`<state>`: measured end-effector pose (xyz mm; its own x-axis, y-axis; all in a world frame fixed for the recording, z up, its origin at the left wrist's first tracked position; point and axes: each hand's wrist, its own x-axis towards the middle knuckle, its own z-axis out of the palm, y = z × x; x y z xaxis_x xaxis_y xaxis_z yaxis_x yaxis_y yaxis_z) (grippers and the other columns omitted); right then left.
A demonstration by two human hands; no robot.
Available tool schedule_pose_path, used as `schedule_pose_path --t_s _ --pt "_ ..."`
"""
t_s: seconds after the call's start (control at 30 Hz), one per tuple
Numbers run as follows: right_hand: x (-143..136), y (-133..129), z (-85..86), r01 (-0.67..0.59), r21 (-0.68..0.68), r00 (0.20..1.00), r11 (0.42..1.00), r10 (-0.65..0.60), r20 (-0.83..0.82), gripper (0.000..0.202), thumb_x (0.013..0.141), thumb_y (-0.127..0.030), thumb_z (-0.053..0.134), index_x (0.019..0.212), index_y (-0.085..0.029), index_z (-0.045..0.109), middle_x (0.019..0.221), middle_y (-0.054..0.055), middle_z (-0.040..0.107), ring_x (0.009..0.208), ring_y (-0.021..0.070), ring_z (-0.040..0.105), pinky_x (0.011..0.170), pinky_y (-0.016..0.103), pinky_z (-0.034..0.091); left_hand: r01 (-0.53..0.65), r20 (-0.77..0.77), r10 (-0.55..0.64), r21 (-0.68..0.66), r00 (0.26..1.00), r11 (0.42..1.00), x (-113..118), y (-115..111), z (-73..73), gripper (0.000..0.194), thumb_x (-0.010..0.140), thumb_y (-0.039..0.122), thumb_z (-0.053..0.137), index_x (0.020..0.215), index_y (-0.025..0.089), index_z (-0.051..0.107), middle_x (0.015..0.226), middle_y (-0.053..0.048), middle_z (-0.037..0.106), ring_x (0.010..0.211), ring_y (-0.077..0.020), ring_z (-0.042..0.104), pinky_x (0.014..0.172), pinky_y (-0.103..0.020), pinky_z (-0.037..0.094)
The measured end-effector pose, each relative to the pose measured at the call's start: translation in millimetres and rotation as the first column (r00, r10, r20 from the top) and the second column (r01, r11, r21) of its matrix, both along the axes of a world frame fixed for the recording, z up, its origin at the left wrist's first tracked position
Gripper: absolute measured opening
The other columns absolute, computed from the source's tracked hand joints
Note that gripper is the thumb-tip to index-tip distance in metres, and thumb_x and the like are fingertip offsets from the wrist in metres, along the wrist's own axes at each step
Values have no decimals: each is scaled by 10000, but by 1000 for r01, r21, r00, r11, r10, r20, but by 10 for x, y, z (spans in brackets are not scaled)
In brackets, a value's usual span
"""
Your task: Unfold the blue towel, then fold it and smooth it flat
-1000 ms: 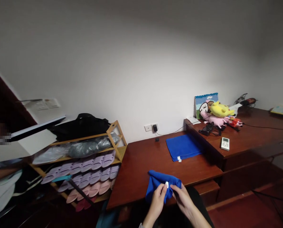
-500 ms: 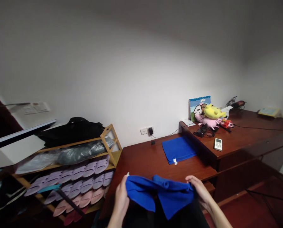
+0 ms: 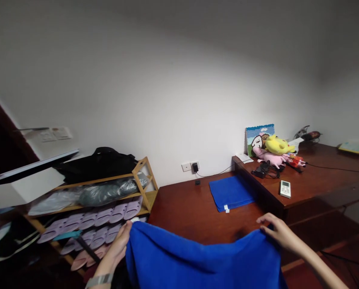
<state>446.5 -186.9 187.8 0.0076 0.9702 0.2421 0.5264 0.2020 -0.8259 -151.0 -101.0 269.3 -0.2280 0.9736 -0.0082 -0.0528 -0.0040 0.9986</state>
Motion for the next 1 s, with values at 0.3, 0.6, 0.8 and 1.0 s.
schedule_pose_path --t_s 0.3,0.6,0.8,1.0 --pt "422 1014 862 -136 -69 958 988 149 244 562 777 -742 639 866 -210 796 908 80 771 859 245 697 809 313 514 266 -569 -192 48 799 963 -385 742 651 443 470 499 932 658 174 696 662 -21 694 659 -205 629 609 -248 486" --pt "242 1388 1410 111 420 978 901 -175 116 648 804 -853 518 811 -231 701 867 93 717 833 237 634 831 357 507 -306 -549 577 509 605 805 -672 777 810 703 672 815 610 979 195 735 598 27 592 586 -172 528 589 -266 447" --pt "-28 1115 112 67 289 995 955 -86 51 529 797 -776 618 790 -259 728 839 85 717 840 250 658 843 370 534 -290 -493 324 147 807 946 -835 331 -554 876 457 942 627 907 202 756 331 67 432 361 -186 449 427 -294 403" --pt "-421 717 -1235 -85 -101 996 991 84 -13 456 734 -752 668 666 -306 736 764 61 727 780 295 687 780 405 555 -160 -479 126 -30 869 987 -863 93 -1877 573 382 831 725 657 331 771 763 -26 805 832 -368 757 796 -444 599"
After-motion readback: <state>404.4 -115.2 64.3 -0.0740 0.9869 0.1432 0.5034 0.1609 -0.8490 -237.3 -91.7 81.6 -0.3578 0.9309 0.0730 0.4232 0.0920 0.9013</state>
